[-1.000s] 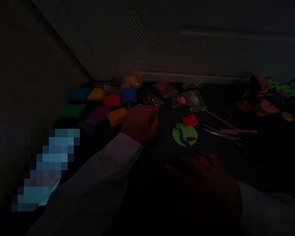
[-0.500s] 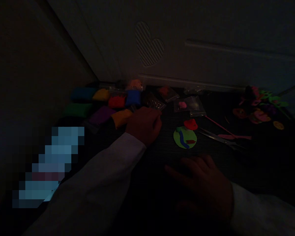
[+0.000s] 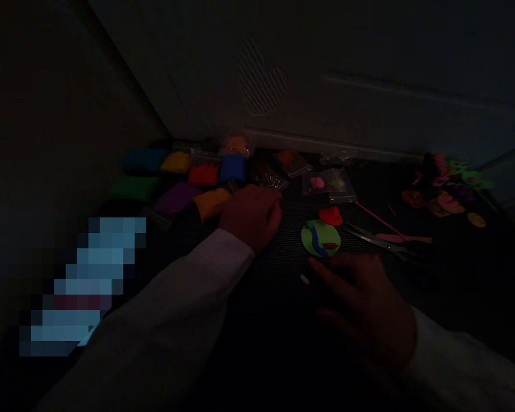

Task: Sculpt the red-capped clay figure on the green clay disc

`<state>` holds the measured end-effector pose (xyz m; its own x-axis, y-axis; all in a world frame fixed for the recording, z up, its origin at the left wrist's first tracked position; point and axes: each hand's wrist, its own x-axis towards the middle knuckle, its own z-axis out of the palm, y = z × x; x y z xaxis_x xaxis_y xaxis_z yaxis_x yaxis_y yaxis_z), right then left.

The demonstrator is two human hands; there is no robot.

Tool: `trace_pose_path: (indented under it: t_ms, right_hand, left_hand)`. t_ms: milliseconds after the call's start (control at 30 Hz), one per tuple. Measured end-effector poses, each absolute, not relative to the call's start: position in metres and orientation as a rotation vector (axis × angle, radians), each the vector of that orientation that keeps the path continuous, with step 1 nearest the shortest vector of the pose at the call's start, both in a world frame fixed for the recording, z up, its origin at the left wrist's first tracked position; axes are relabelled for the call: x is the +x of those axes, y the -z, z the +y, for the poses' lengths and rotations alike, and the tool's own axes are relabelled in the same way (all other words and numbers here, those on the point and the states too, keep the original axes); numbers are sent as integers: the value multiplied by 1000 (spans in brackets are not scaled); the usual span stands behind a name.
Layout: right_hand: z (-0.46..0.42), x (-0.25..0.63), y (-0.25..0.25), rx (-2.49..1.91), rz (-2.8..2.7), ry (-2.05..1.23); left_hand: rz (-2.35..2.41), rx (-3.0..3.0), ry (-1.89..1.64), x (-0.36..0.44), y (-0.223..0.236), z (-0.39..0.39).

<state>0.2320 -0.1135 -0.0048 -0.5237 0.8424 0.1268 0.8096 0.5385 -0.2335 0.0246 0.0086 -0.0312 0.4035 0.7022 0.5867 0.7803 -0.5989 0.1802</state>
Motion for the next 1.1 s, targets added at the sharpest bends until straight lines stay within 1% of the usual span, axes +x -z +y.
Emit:
trace_pose_path:
  t_ms: [133,367,667,1000,1100]
  right_hand:
    - [-107,228,-3,-1447,-2381,-291]
    - [-105,202,2,-1587,-2457,-484]
    - [-106,209,5,-1517,-2393,-670]
    - [-111,214,8,-1506,-2424,-544]
    - [-118,220,8,-1444,-2509,-416]
  left_hand:
    - [-1346,-2534,970,25,31,9]
    - [-1352,-2554,975,27,30,9]
    - [-1377,-2558,960,27,31,8]
    - [-1364,-2557,952,26,29,9]
    - [-1361,-2554,956,26,30,9]
